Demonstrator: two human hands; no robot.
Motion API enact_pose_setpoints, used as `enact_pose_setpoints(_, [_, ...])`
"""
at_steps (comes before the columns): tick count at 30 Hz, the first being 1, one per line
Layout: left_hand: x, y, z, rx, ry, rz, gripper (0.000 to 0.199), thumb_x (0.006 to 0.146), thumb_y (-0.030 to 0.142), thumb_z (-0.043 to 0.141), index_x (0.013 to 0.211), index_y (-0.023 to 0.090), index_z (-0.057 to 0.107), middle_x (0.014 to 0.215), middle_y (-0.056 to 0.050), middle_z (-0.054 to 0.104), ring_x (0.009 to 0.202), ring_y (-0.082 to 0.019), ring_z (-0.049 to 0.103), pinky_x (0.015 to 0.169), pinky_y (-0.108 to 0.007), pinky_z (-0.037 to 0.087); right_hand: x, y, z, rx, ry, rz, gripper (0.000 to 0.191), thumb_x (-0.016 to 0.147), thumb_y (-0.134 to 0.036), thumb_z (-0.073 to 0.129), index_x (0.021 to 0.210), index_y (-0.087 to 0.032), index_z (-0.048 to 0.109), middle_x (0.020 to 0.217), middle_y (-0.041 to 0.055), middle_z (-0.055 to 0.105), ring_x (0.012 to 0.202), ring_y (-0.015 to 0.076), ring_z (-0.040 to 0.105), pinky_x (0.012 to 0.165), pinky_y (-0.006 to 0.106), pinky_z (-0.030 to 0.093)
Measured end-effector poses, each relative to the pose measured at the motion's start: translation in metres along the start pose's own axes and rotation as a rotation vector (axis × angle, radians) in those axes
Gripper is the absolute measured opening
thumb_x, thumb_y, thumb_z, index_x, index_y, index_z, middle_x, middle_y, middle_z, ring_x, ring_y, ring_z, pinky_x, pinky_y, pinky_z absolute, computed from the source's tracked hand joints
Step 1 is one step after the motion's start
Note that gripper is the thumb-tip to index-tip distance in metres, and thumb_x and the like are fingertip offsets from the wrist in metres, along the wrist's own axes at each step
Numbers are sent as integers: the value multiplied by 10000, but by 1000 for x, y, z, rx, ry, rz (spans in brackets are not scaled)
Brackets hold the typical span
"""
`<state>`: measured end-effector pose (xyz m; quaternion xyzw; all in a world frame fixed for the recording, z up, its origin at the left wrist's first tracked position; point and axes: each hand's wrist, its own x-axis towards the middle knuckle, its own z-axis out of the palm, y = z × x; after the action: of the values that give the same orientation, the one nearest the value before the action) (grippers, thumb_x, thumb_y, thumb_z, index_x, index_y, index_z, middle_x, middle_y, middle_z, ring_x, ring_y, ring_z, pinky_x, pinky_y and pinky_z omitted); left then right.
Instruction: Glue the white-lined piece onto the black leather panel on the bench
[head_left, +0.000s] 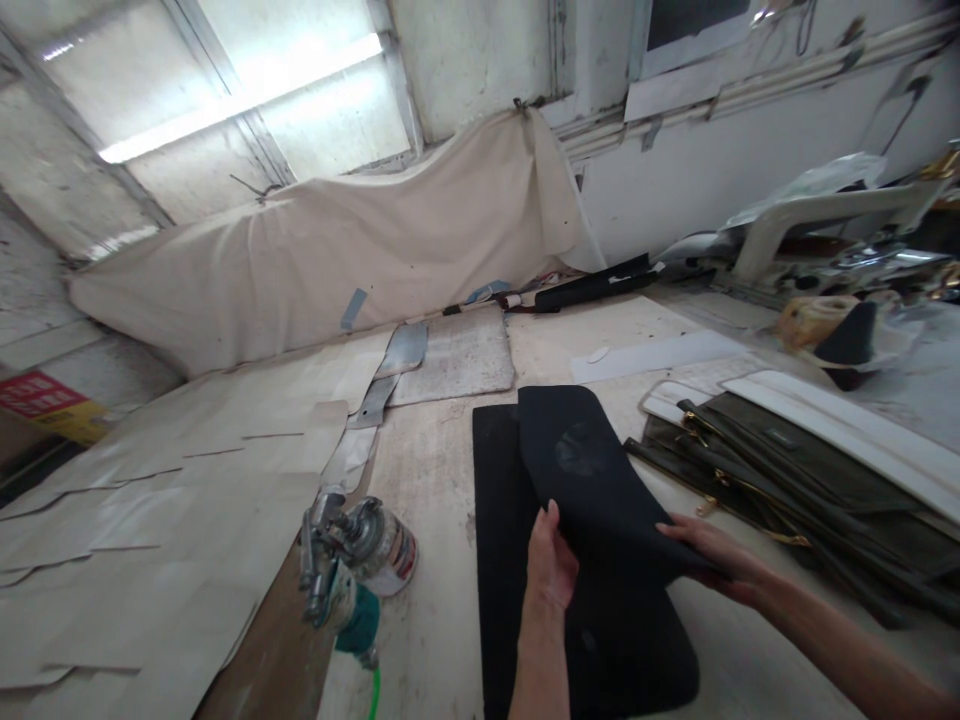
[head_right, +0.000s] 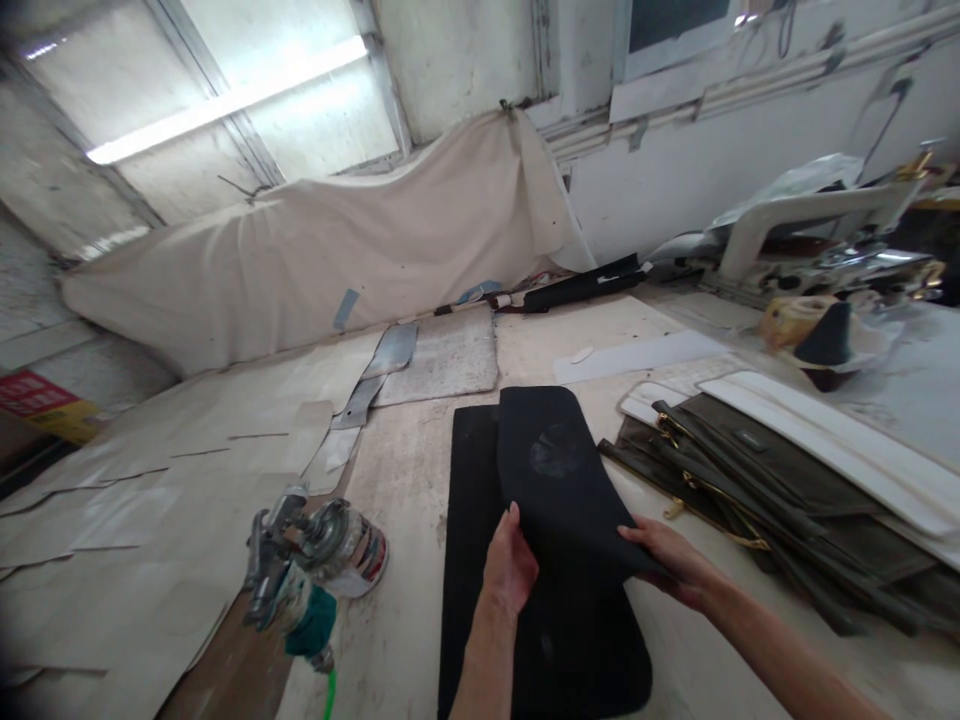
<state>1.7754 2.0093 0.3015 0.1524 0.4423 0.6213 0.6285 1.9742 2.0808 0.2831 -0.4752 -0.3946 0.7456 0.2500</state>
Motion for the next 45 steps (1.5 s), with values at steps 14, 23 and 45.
enact_pose_setpoints(14, [-44,-34,-43,912,297,250,572,742,164,520,1299,123,394,1331,-137,459,1240,-237,400,1080,-361,228,18,74,-32,-882,245,-365,221,726,-397,457,767,-190,522,790,116,641,812,320,606,732,403,449])
enact_pose_setpoints(23, [-57,-47,-49,693,323,308,524,703,350,626,1176,148,529,1316,-153,467,1297,-308,311,1128,-388,168,18,98,-33,-1100,304,-413,339,842,-390,331,983,-132,499,911,175,640,881,328,605,745,417,457])
enact_pose_setpoints(45, [-31,-41,-57,1704,262,147,481,776,121,473,1255,158,465,1310,-201,465,1234,-324,409,1027,-461,335,33,63,37,-1520,620,-839,517,798,-234,460,1311,-199,410,1442,63,256,1226,371,315,925,494,374])
